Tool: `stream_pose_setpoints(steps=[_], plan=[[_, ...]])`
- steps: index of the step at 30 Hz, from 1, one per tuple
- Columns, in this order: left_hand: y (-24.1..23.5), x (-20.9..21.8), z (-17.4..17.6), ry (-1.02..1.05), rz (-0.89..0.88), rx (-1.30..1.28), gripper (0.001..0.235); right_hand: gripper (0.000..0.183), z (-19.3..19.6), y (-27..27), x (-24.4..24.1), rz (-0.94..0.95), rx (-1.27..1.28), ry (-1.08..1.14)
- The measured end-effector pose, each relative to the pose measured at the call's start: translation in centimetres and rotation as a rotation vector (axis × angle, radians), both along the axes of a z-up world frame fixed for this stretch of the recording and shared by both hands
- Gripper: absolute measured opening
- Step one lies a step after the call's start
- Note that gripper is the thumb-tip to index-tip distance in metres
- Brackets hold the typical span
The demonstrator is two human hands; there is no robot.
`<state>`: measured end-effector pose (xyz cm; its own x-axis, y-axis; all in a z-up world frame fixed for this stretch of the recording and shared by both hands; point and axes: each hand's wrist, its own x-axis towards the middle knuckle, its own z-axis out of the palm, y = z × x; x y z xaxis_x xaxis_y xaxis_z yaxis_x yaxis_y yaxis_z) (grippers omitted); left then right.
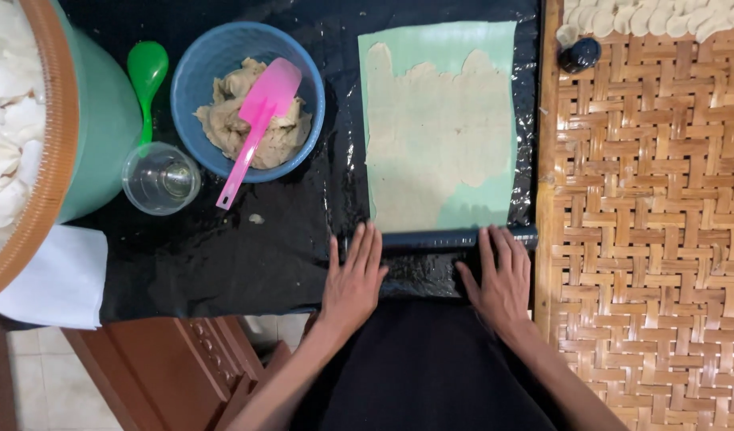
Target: Flattening dough pieces on a green sheet using a small black roller and a pink spatula.
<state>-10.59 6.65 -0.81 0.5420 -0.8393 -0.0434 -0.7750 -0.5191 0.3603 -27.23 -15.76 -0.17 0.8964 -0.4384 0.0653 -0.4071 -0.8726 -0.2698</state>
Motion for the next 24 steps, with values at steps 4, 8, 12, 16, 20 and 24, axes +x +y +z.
stream_pose_setpoints(steps=[4, 8, 12, 16, 20, 24], plan=[[0.7, 1.0, 1.4, 0.008, -0.095, -0.015, 0.064, 0.07, 0.9, 0.0, 1.5, -0.034, 0.011, 0.006], [-0.2, 7.5, 4.3, -0.165, 0.281, -0.294, 0.054, 0.064, 0.6, 0.0, 2.4, 0.027, 0.061, 0.015], [-0.6, 15.1, 7.1, -0.35, 0.549, -0.383, 0.052, 0.06, 1.6, 0.3, 3.6, 0.07, 0.167, -0.011], [-0.5, 17.5, 5.1, -0.278, 0.602, -0.178, 0.048, 0.056, 1.2, 0.8, 3.8, 0.073, 0.148, -0.061], [-0.9, 16.8, 5.2, -0.277, 0.537, -0.246, 0.04, 0.05, 1.0, 1.3, 3.9, 0.052, 0.124, -0.137], [-1.9, 15.0, 7.1, -0.211, 0.52, -0.439, 0.028, 0.047, 0.4, 1.2, 5.1, 0.02, 0.132, -0.144]])
